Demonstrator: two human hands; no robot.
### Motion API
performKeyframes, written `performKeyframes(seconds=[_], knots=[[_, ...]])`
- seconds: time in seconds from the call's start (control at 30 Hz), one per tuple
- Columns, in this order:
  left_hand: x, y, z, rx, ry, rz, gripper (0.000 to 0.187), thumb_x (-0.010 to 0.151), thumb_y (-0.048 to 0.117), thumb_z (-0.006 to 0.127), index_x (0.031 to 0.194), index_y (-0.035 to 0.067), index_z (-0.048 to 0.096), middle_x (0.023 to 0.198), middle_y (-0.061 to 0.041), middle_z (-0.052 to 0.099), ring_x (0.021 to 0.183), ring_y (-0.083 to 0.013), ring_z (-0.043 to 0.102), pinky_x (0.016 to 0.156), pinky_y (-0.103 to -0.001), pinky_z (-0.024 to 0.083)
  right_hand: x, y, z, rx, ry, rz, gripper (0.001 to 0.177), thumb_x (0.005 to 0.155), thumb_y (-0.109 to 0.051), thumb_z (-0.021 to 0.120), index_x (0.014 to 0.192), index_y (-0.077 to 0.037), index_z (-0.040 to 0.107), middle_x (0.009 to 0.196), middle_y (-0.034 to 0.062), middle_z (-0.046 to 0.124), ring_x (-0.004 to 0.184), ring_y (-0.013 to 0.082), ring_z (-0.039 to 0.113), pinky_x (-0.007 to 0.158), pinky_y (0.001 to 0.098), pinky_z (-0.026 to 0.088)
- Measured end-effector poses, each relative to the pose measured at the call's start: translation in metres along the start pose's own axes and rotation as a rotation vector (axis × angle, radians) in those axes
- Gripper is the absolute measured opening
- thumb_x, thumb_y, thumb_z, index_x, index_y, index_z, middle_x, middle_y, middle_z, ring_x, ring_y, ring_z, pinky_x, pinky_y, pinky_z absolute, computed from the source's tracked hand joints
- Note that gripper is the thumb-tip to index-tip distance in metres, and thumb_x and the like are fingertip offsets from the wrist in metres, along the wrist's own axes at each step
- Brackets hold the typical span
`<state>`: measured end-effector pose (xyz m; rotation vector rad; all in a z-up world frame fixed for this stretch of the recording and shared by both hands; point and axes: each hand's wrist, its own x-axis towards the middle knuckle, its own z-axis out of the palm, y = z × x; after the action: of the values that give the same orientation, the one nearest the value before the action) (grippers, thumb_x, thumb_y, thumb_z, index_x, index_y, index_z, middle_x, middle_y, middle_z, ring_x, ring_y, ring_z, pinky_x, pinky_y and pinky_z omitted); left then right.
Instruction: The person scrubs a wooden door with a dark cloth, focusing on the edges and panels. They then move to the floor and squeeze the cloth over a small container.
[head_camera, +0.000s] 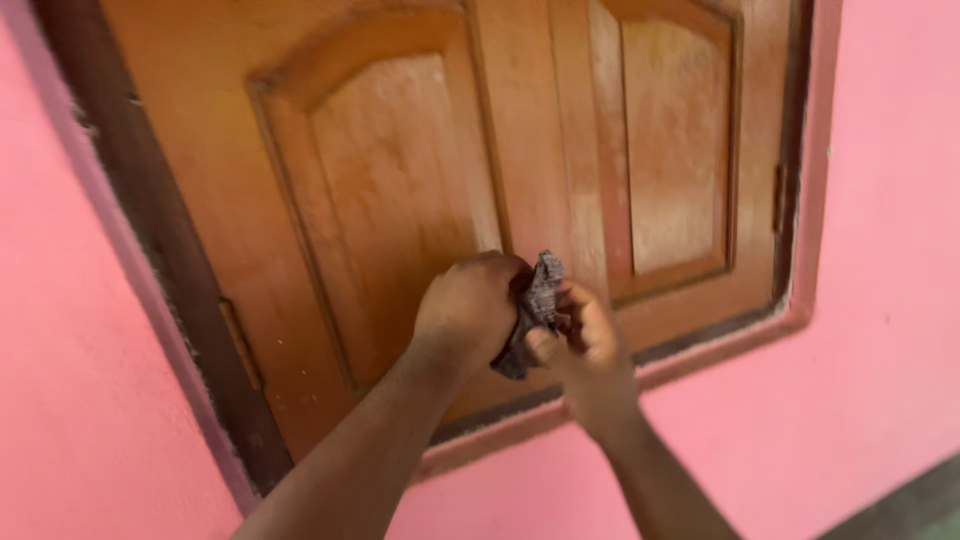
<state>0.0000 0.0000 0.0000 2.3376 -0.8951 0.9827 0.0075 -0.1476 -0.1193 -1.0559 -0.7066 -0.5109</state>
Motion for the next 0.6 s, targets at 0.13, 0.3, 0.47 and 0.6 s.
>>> performKeyframes(seconds=[0.13,0.3,0.47,0.6], knots=[[0.001,0.006,-0.014,-0.097,0.030,-0.095,0.022,0.082,0.022,0.064,0.098,0.013,0.074,0.100,-0.013,0.074,0.094,-0.0355,0.071,0.082,-0.045,0.058,0.012,0.002,0.024,-0.274,0.000,-0.297,0.081,0.097,-0.021,0.069,0.160,0.007,0.027,0.153,0.0054,0.038,0.133,0.0195,0.049,0.106,0.0317,0.046],[0.022,-0.029,-0.031,0.118,-0.097,0.130,0.017,0.085,0.022,0.064,0.093,0.014,0.076,0.103,-0.009,0.075,0.100,-0.0333,0.070,0.088,-0.047,0.056,0.034,-0.005,0.039,-0.209,0.180,-0.008,0.065,0.101,-0.014,0.067,0.164,-0.004,0.055,0.112,0.0282,0.066,0.093,0.0296,0.061,0.077,0.0384,0.049],[0.040,-0.081,-0.048,0.476,0.543,0.543,0.025,0.086,0.018,0.066,0.109,0.011,0.072,0.128,-0.007,0.068,0.128,-0.0285,0.057,0.108,-0.054,0.042,0.077,-0.032,0.042,-0.800,0.234,-0.226,0.047,0.089,-0.019,0.071,0.134,-0.005,0.065,0.133,0.0086,0.058,0.114,0.0188,0.064,0.092,0.0315,0.054],[0.042,-0.092,-0.043,0.550,0.628,0.525,0.037,0.085,0.020,0.066,0.120,0.009,0.071,0.138,-0.009,0.061,0.134,-0.0299,0.054,0.113,-0.053,0.039,0.100,-0.039,0.042,-0.990,0.311,-0.292,0.042,0.091,-0.025,0.070,0.130,-0.010,0.070,0.133,0.0064,0.062,0.115,0.0178,0.067,0.096,0.0304,0.053]])
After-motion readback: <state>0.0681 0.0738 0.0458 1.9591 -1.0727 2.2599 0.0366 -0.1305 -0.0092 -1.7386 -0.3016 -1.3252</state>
